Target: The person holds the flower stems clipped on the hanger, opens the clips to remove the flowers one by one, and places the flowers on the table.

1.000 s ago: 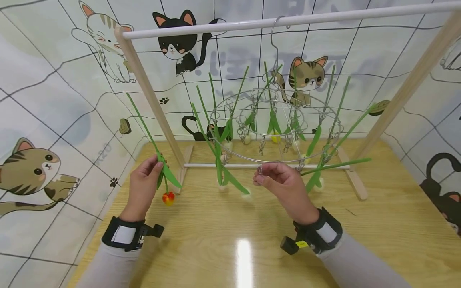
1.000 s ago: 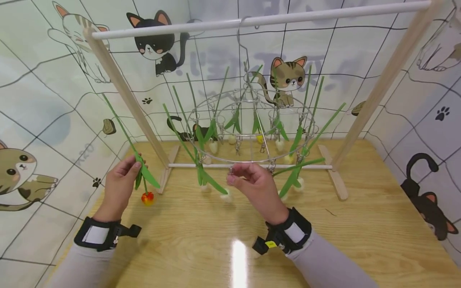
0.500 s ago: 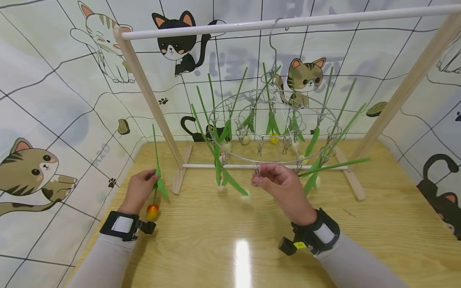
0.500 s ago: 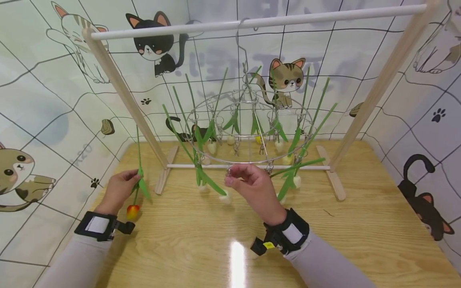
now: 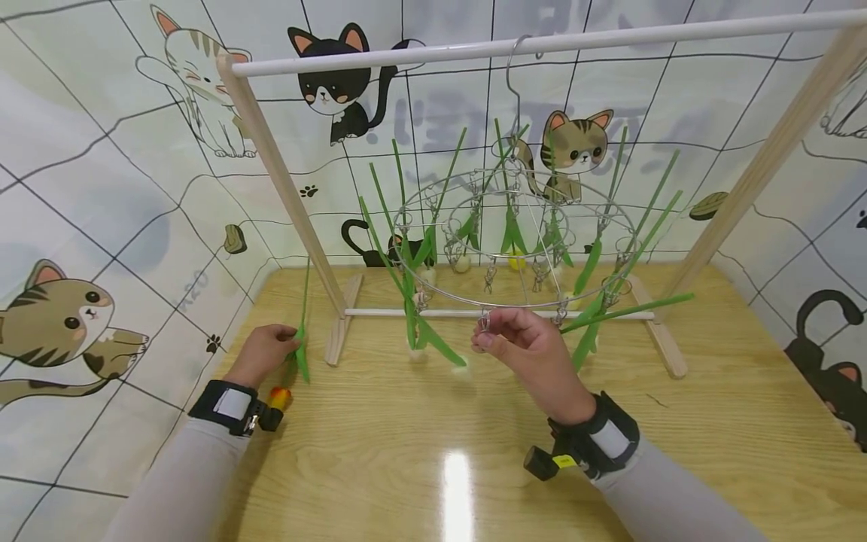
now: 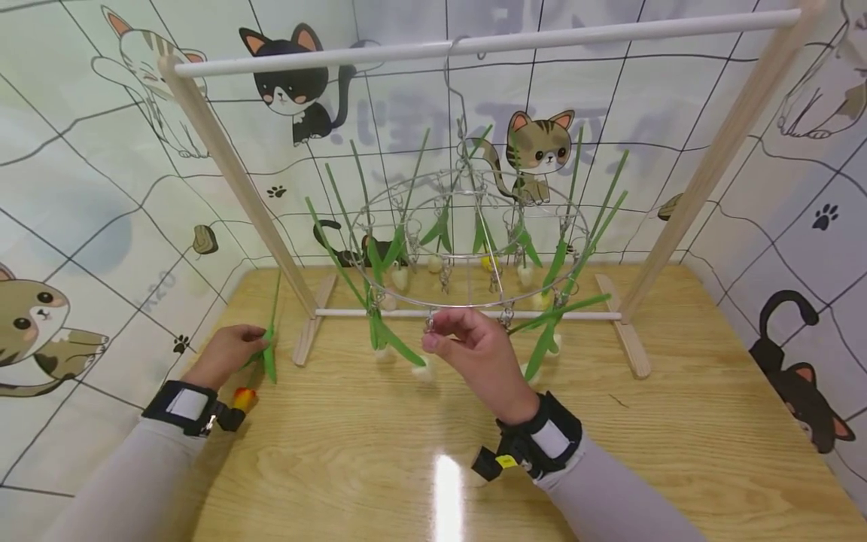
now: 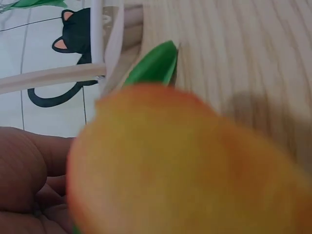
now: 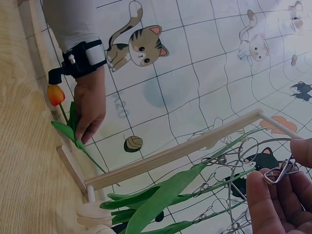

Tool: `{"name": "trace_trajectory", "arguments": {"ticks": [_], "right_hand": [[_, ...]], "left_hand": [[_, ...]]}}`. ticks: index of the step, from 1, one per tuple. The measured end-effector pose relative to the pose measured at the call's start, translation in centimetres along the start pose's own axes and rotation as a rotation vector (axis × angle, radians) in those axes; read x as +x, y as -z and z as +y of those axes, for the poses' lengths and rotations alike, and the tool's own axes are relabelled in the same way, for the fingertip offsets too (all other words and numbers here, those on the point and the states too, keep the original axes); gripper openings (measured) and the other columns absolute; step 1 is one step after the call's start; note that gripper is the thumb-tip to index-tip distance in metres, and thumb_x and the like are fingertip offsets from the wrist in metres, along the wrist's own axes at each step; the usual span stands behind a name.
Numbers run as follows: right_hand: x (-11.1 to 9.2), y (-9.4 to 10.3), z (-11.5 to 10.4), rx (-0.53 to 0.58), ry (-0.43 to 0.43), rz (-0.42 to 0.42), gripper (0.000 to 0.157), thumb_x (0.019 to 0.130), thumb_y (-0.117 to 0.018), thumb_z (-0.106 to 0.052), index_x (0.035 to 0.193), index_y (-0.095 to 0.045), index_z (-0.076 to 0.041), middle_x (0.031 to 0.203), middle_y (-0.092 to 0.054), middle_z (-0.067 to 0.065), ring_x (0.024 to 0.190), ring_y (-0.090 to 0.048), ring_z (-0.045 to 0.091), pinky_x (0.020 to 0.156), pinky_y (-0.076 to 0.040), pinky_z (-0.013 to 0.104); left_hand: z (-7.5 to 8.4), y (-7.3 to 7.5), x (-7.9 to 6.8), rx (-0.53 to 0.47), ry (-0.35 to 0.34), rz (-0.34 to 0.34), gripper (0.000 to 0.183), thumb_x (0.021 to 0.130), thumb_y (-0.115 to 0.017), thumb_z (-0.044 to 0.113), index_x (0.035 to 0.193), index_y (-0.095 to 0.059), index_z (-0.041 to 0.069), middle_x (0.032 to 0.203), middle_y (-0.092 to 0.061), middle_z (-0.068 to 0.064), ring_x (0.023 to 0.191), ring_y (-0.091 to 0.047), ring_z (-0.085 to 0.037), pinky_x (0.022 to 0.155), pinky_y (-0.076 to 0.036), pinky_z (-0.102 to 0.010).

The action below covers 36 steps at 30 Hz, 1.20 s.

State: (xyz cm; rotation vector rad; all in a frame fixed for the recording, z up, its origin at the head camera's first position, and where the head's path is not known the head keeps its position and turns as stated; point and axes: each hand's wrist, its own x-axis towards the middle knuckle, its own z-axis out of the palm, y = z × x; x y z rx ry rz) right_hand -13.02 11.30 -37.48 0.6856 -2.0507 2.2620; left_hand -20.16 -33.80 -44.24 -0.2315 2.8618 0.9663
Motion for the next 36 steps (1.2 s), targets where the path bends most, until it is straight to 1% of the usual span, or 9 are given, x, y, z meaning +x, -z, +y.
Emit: {"name": "trace_trajectory", "arguments": {"ticks": [3,7,10,13,18,22,31,34,36], "right_hand": [[-0.02,0.08,-0.07,0.000,0.002,0.000,0.017,0.099,-0.068,-0.003,0.115,-0.063,-0.001,0.104,-0.070,-0.002,0.098,-0.071,0.011,0.088,-0.062,0.026],[-0.01,0.15,-0.19,-0.003,-0.005,0.001,0.018,0.099,-0.068,-0.003,0.116,-0.063,0.000,0.105,-0.070,-0.002,0.098,-0.071,0.011,0.088,-0.062,0.026],[0.00,0.17,-0.25,-0.010,-0.013,0.002,0.019,0.100,-0.068,-0.004,0.117,-0.062,0.001,0.105,-0.070,-0.001,0.098,-0.071,0.011,0.089,-0.062,0.026],[0.02,0.19,-0.30,-0.010,-0.018,-0.001,0.019,0.100,-0.068,-0.004,0.117,-0.062,0.001,0.105,-0.070,-0.001,0.098,-0.071,0.012,0.089,-0.062,0.027],[0.02,0.19,-0.32,-0.008,-0.021,-0.005,0.018,0.099,-0.069,-0.004,0.116,-0.063,-0.001,0.104,-0.070,-0.001,0.098,-0.071,0.012,0.089,-0.062,0.027],[0.01,0.25,-0.37,-0.012,-0.020,0.001,0.019,0.099,-0.068,-0.004,0.116,-0.062,0.001,0.104,-0.070,-0.001,0.098,-0.071,0.012,0.089,-0.062,0.027],[0.03,0.65,-0.63,-0.051,-0.043,0.013,0.025,0.100,-0.068,-0.007,0.121,-0.061,0.006,0.105,-0.071,0.000,0.099,-0.072,0.017,0.091,-0.062,0.028],[0.08,0.76,-0.69,-0.046,-0.049,0.019,0.025,0.101,-0.068,-0.007,0.121,-0.061,0.005,0.105,-0.071,0.000,0.098,-0.072,0.014,0.091,-0.061,0.027],[0.11,0.81,-0.72,-0.045,-0.053,0.022,0.025,0.101,-0.068,-0.007,0.122,-0.061,0.004,0.106,-0.071,-0.001,0.099,-0.072,0.014,0.091,-0.061,0.026]], "left_hand": [[0.07,0.27,0.15,0.049,0.010,-0.014,0.039,0.102,-0.061,0.013,0.130,-0.061,-0.015,0.129,-0.064,-0.035,0.114,-0.063,-0.045,0.098,-0.053,-0.054],[0.08,0.56,0.08,0.120,0.010,-0.027,0.037,0.102,-0.061,0.011,0.127,-0.061,-0.016,0.127,-0.064,-0.036,0.113,-0.062,-0.047,0.099,-0.053,-0.057],[-0.15,0.58,0.01,0.163,-0.006,-0.013,0.035,0.101,-0.061,0.009,0.124,-0.062,-0.017,0.123,-0.065,-0.036,0.110,-0.063,-0.048,0.096,-0.054,-0.056],[-0.35,0.41,-0.08,0.177,-0.005,0.016,0.032,0.099,-0.062,0.009,0.119,-0.064,-0.017,0.118,-0.068,-0.035,0.104,-0.065,-0.047,0.091,-0.055,-0.055],[-0.60,0.23,-0.08,0.220,0.008,0.061,0.023,0.097,-0.064,0.009,0.104,-0.069,-0.012,0.101,-0.072,-0.029,0.090,-0.067,-0.042,0.079,-0.056,-0.050],[-0.77,0.18,0.05,0.274,0.009,0.070,0.021,0.097,-0.063,0.010,0.099,-0.071,-0.010,0.096,-0.073,-0.025,0.085,-0.068,-0.038,0.076,-0.056,-0.048],[-0.68,0.26,-0.12,0.302,-0.005,0.070,0.022,0.098,-0.062,0.009,0.101,-0.071,-0.011,0.098,-0.073,-0.027,0.086,-0.069,-0.039,0.079,-0.058,-0.051],[-0.52,0.27,-0.39,0.293,-0.018,0.070,0.024,0.099,-0.060,0.009,0.108,-0.069,-0.012,0.105,-0.072,-0.029,0.091,-0.068,-0.041,0.082,-0.057,-0.052],[-0.09,0.27,-0.75,0.270,-0.028,0.074,0.028,0.101,-0.059,0.011,0.115,-0.066,-0.012,0.113,-0.070,-0.032,0.097,-0.067,-0.043,0.085,-0.057,-0.054]]}}
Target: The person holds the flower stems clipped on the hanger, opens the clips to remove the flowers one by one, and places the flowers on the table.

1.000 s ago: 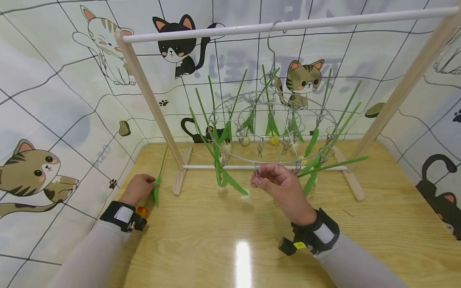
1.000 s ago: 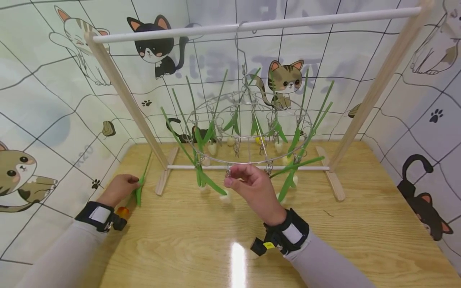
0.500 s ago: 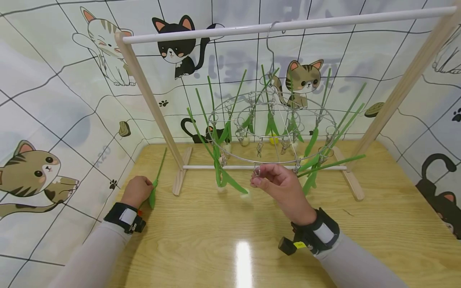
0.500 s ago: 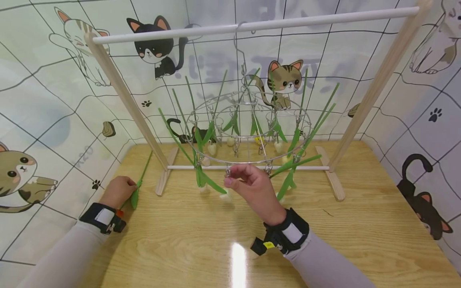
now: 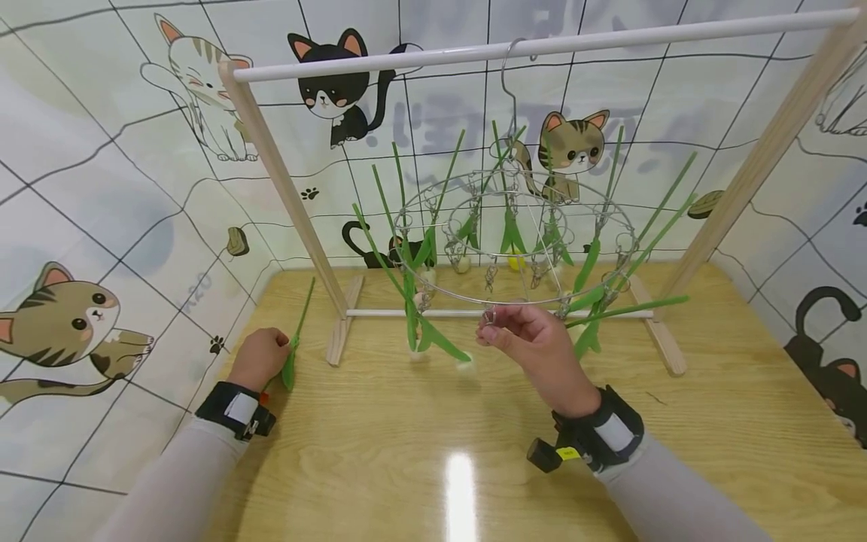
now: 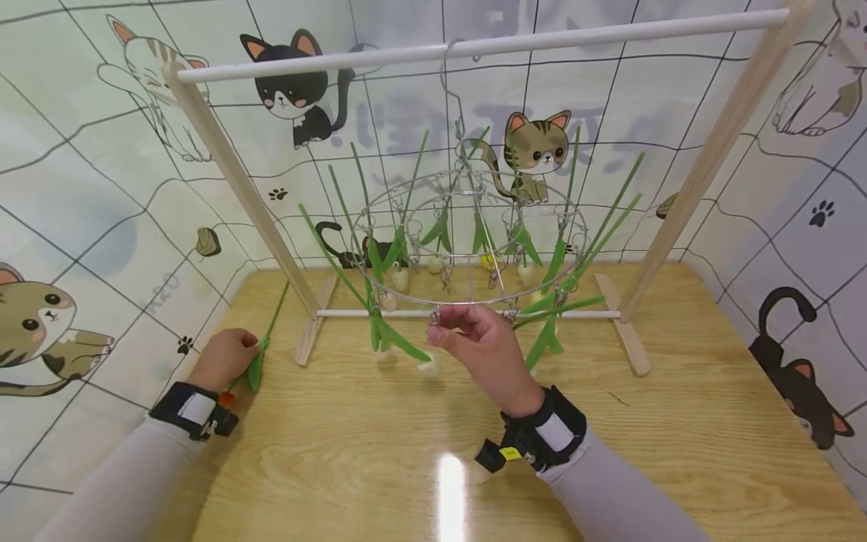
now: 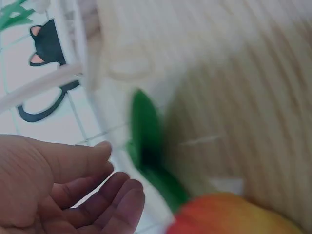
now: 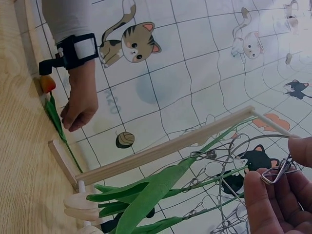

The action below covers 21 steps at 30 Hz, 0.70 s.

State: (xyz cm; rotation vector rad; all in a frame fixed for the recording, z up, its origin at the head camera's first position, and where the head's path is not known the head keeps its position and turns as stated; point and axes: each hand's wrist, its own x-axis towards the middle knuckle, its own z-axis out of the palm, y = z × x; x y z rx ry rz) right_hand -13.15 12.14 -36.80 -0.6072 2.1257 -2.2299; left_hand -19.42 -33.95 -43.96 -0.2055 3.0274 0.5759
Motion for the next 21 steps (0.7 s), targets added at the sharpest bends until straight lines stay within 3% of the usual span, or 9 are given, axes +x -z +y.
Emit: {"name": "trace_trajectory", "arguments": {"ticks": [6,12,16,21], "right_hand": [[0.0,0.3,0.1,0.000,0.005,-0.003,0.024,0.100,-0.068,-0.007,0.121,-0.062,0.003,0.106,-0.071,-0.001,0.099,-0.071,0.014,0.091,-0.061,0.026],[0.0,0.3,0.0,-0.012,0.006,-0.008,0.024,0.101,-0.068,-0.008,0.121,-0.062,0.003,0.106,-0.071,-0.001,0.099,-0.072,0.012,0.091,-0.061,0.026],[0.0,0.2,0.0,-0.010,0.011,-0.012,0.024,0.101,-0.068,-0.007,0.121,-0.062,0.004,0.106,-0.071,-0.001,0.100,-0.072,0.012,0.090,-0.061,0.026],[-0.1,0.2,-0.1,-0.015,0.016,-0.010,0.026,0.101,-0.068,-0.007,0.122,-0.061,0.004,0.106,-0.071,-0.002,0.099,-0.071,0.011,0.090,-0.061,0.026]], "left_hand": [[4.1,0.2,-2.1,-0.118,-0.088,0.092,0.042,0.106,-0.057,0.020,0.135,-0.059,-0.011,0.127,-0.065,-0.033,0.110,-0.066,-0.045,0.090,-0.056,-0.057],[9.1,-0.6,-4.5,-0.282,-0.230,0.159,0.037,0.105,-0.062,0.023,0.134,-0.064,0.000,0.124,-0.069,-0.020,0.111,-0.067,-0.035,0.083,-0.060,-0.047],[12.1,-1.4,-6.0,-0.461,-0.276,0.135,0.031,0.104,-0.066,0.023,0.130,-0.067,0.007,0.122,-0.071,-0.012,0.110,-0.068,-0.028,0.090,-0.060,-0.046],[15.1,-2.4,-7.1,-0.692,-0.341,0.044,0.031,0.102,-0.068,0.022,0.131,-0.067,0.010,0.126,-0.070,-0.010,0.115,-0.067,-0.024,0.103,-0.055,-0.047]]}}
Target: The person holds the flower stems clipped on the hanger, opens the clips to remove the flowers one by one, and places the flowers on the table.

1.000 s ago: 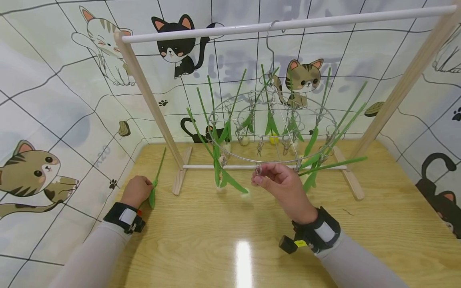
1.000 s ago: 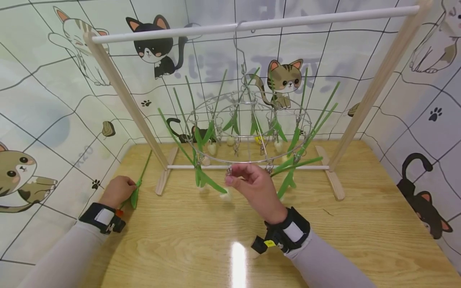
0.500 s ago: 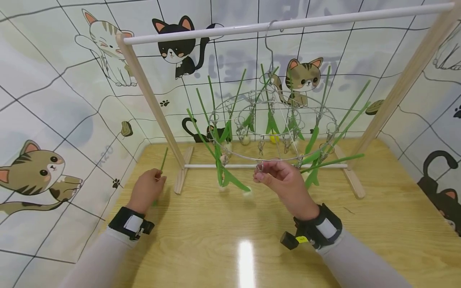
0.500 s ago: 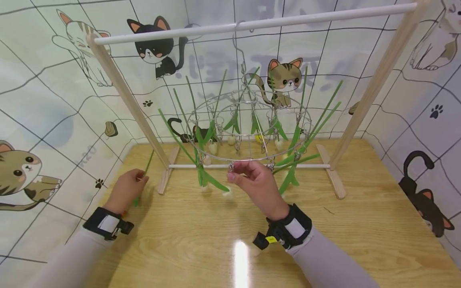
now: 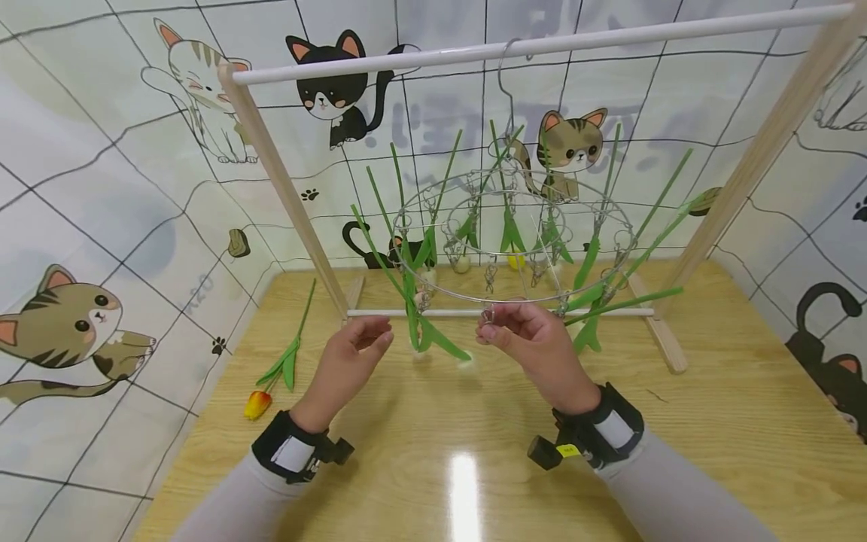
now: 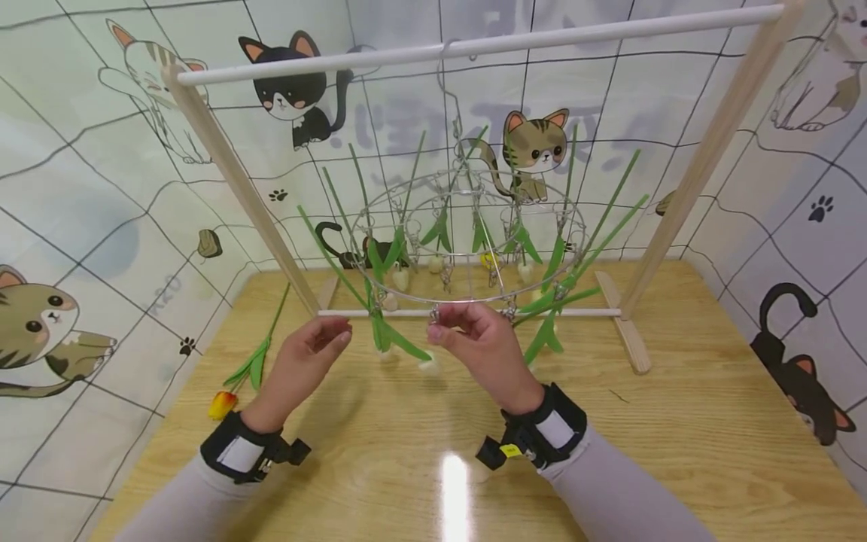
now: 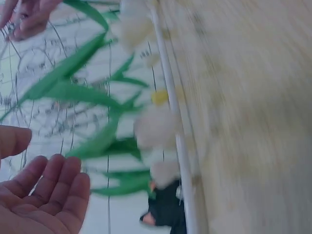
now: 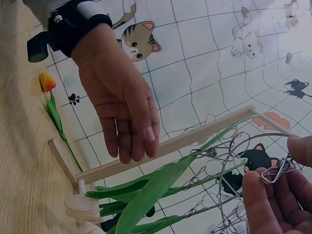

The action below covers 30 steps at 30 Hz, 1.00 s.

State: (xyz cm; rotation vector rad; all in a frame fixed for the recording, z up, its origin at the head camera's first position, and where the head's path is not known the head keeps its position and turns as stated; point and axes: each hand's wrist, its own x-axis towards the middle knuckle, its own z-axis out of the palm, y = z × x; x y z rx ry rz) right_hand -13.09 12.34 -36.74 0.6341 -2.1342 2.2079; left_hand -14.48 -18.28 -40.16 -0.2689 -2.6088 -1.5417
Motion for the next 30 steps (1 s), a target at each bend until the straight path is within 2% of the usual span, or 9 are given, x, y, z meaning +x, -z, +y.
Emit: {"name": "trace_trajectory", "arguments": {"ticks": [6,10,14,17,22,26,30], "right_hand": [[0.0,0.0,0.1,-0.012,-0.010,0.013,0.026,0.101,-0.068,-0.007,0.122,-0.061,0.005,0.106,-0.071,-0.002,0.098,-0.071,0.011,0.090,-0.061,0.026],[-0.1,-0.1,0.2,0.003,-0.013,0.017,0.024,0.100,-0.068,-0.007,0.121,-0.062,0.004,0.106,-0.071,-0.003,0.098,-0.072,0.011,0.090,-0.062,0.026],[0.0,-0.2,0.3,0.018,-0.010,0.019,0.022,0.100,-0.068,-0.006,0.120,-0.062,0.001,0.105,-0.071,-0.004,0.097,-0.071,0.009,0.089,-0.061,0.025],[0.0,-0.2,0.3,0.013,-0.013,0.020,0.022,0.100,-0.069,-0.006,0.120,-0.062,0.001,0.105,-0.071,-0.005,0.097,-0.071,0.009,0.089,-0.061,0.025],[0.1,-0.2,0.3,-0.001,-0.019,0.014,0.024,0.100,-0.069,-0.007,0.121,-0.062,0.003,0.105,-0.071,-0.004,0.097,-0.072,0.011,0.089,-0.061,0.025],[0.2,-0.2,0.3,-0.012,-0.010,0.011,0.026,0.100,-0.068,-0.006,0.122,-0.061,0.006,0.104,-0.071,-0.004,0.096,-0.072,0.012,0.089,-0.061,0.025],[0.2,-0.1,0.4,-0.038,-0.005,0.022,0.026,0.100,-0.068,-0.006,0.123,-0.061,0.006,0.105,-0.071,-0.005,0.096,-0.072,0.010,0.089,-0.062,0.025]], "left_hand": [[0.5,-2.7,0.3,-0.213,-0.021,-0.089,0.037,0.100,-0.072,0.019,0.134,-0.063,0.007,0.133,-0.067,-0.011,0.125,-0.064,-0.026,0.107,-0.053,-0.036],[0.6,-3.9,0.5,-0.327,0.025,-0.119,0.039,0.098,-0.074,0.019,0.134,-0.063,0.009,0.133,-0.068,-0.010,0.125,-0.063,-0.023,0.102,-0.056,-0.028],[0.9,-4.8,0.8,-0.465,0.074,-0.132,0.037,0.097,-0.074,0.017,0.133,-0.065,0.009,0.133,-0.070,-0.009,0.125,-0.065,-0.020,0.100,-0.057,-0.028],[1.1,-5.3,1.0,-0.517,0.084,-0.122,0.031,0.098,-0.073,0.016,0.128,-0.068,0.008,0.131,-0.071,-0.009,0.121,-0.067,-0.018,0.098,-0.057,-0.028],[1.1,-5.8,1.0,-0.548,0.098,-0.088,0.016,0.099,-0.071,0.015,0.113,-0.071,0.008,0.124,-0.075,-0.011,0.113,-0.070,-0.016,0.090,-0.058,-0.026],[1.1,-6.0,0.8,-0.593,0.063,-0.079,0.008,0.100,-0.070,0.012,0.106,-0.067,0.007,0.118,-0.077,-0.009,0.113,-0.071,-0.018,0.092,-0.058,-0.026],[1.0,-6.2,0.6,-0.628,0.024,-0.076,0.006,0.101,-0.067,0.011,0.104,-0.064,0.006,0.111,-0.077,-0.006,0.110,-0.073,-0.018,0.093,-0.059,-0.025]]}}
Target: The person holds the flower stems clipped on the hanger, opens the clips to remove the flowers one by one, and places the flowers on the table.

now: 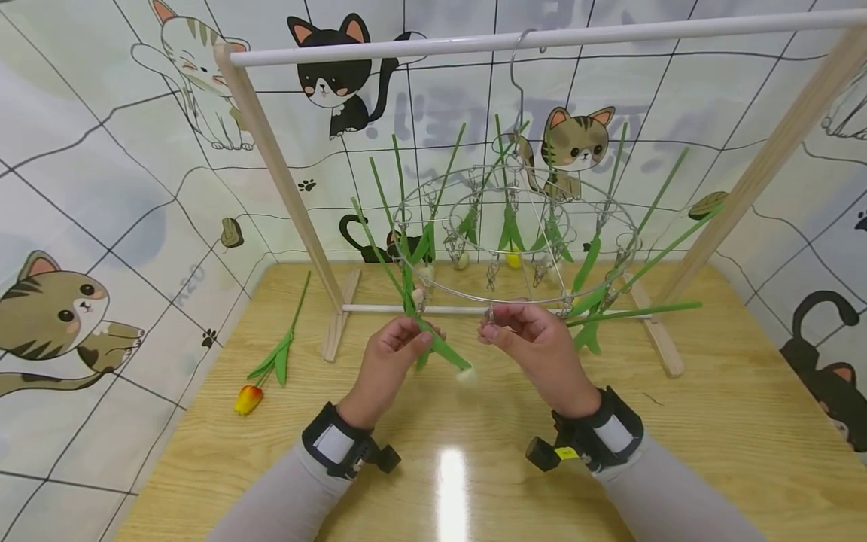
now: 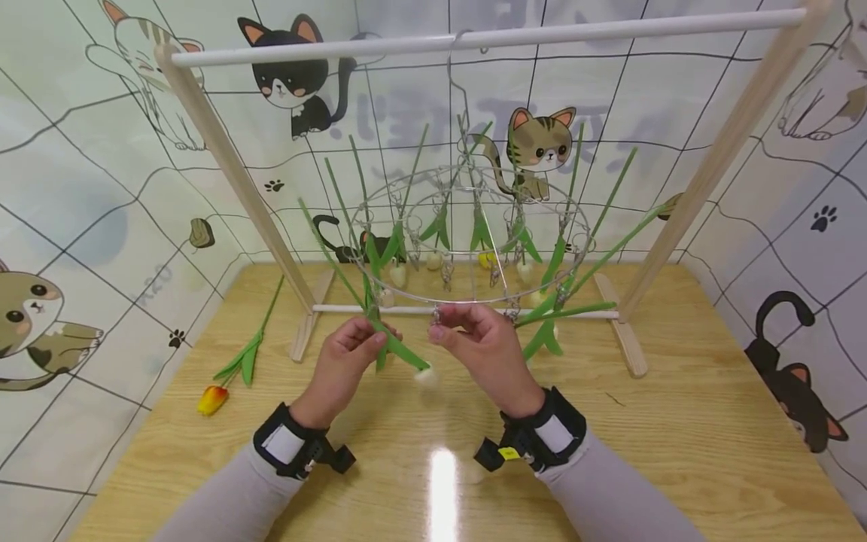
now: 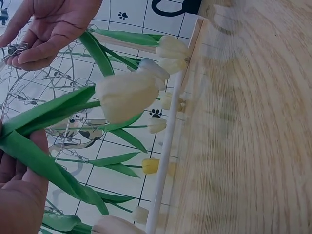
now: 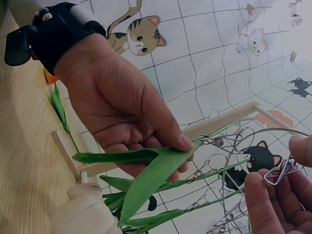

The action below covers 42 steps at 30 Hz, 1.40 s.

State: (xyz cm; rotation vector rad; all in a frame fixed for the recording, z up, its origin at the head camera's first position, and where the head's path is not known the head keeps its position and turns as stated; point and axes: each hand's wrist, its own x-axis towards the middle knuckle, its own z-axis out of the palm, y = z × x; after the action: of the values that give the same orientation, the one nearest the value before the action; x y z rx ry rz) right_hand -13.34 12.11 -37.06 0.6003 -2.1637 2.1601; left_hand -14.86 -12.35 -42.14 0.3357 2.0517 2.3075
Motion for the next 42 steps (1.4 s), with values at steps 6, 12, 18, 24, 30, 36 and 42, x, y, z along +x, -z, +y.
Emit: {"name": "trace_trajectory", "arguments": {"ticks": [6,12,18,24,30,36,42], "right_hand": [[-0.1,0.0,0.1,-0.042,0.009,-0.001,0.025,0.100,-0.068,-0.007,0.121,-0.062,0.006,0.105,-0.071,-0.003,0.096,-0.072,0.010,0.089,-0.062,0.026],[-0.4,0.2,0.5,-0.084,0.033,-0.003,0.021,0.101,-0.068,-0.006,0.118,-0.064,0.004,0.104,-0.071,0.000,0.096,-0.072,0.013,0.088,-0.062,0.026],[-1.6,0.8,0.6,-0.172,0.008,0.024,0.019,0.098,-0.071,-0.007,0.116,-0.067,-0.001,0.108,-0.071,0.003,0.099,-0.071,0.011,0.086,-0.062,0.025],[-3.1,1.1,-0.1,-0.293,0.015,0.022,0.017,0.098,-0.072,-0.008,0.114,-0.069,-0.004,0.110,-0.071,0.012,0.097,-0.070,0.005,0.080,-0.062,0.022],[-4.2,0.4,-0.6,-0.293,0.046,-0.054,0.014,0.098,-0.071,-0.006,0.112,-0.070,-0.006,0.107,-0.071,0.010,0.093,-0.075,0.013,0.080,-0.062,0.025],[-4.4,-1.6,-1.2,-0.219,0.152,-0.121,0.016,0.097,-0.071,-0.001,0.112,-0.070,-0.007,0.109,-0.070,0.010,0.101,-0.070,0.013,0.088,-0.062,0.027],[-3.4,-3.4,-1.8,-0.205,0.192,-0.071,0.018,0.096,-0.070,0.002,0.113,-0.068,-0.004,0.110,-0.070,0.010,0.103,-0.069,0.010,0.092,-0.060,0.026]], "left_hand": [[-0.1,-0.1,-0.3,0.026,-0.017,-0.034,0.011,0.099,-0.070,0.012,0.104,-0.064,0.005,0.105,-0.077,-0.001,0.102,-0.073,-0.014,0.085,-0.058,-0.022],[0.0,-0.2,-0.7,0.032,-0.044,-0.052,0.014,0.097,-0.073,0.011,0.103,-0.063,0.003,0.101,-0.077,0.004,0.098,-0.072,-0.011,0.077,-0.055,-0.018],[0.4,-0.5,-1.2,0.047,-0.057,-0.058,0.017,0.097,-0.072,0.010,0.106,-0.064,-0.002,0.099,-0.077,0.006,0.095,-0.072,-0.011,0.077,-0.056,-0.018],[0.5,-0.8,-1.4,0.069,-0.108,-0.080,0.016,0.097,-0.071,0.005,0.107,-0.064,-0.005,0.097,-0.076,0.008,0.093,-0.071,-0.010,0.077,-0.057,-0.018],[0.8,-1.1,-1.8,0.086,-0.112,-0.094,0.014,0.096,-0.071,0.004,0.106,-0.065,-0.004,0.098,-0.076,0.004,0.092,-0.071,-0.011,0.079,-0.059,-0.020],[1.1,-1.4,-2.2,0.086,-0.133,-0.129,0.013,0.096,-0.071,0.002,0.105,-0.065,-0.004,0.103,-0.074,-0.012,0.094,-0.072,-0.010,0.082,-0.060,-0.021],[1.1,-1.7,-2.6,0.098,-0.180,-0.160,0.013,0.095,-0.071,0.001,0.105,-0.064,-0.005,0.099,-0.071,-0.001,0.088,-0.067,-0.007,0.076,-0.057,-0.019]]}}
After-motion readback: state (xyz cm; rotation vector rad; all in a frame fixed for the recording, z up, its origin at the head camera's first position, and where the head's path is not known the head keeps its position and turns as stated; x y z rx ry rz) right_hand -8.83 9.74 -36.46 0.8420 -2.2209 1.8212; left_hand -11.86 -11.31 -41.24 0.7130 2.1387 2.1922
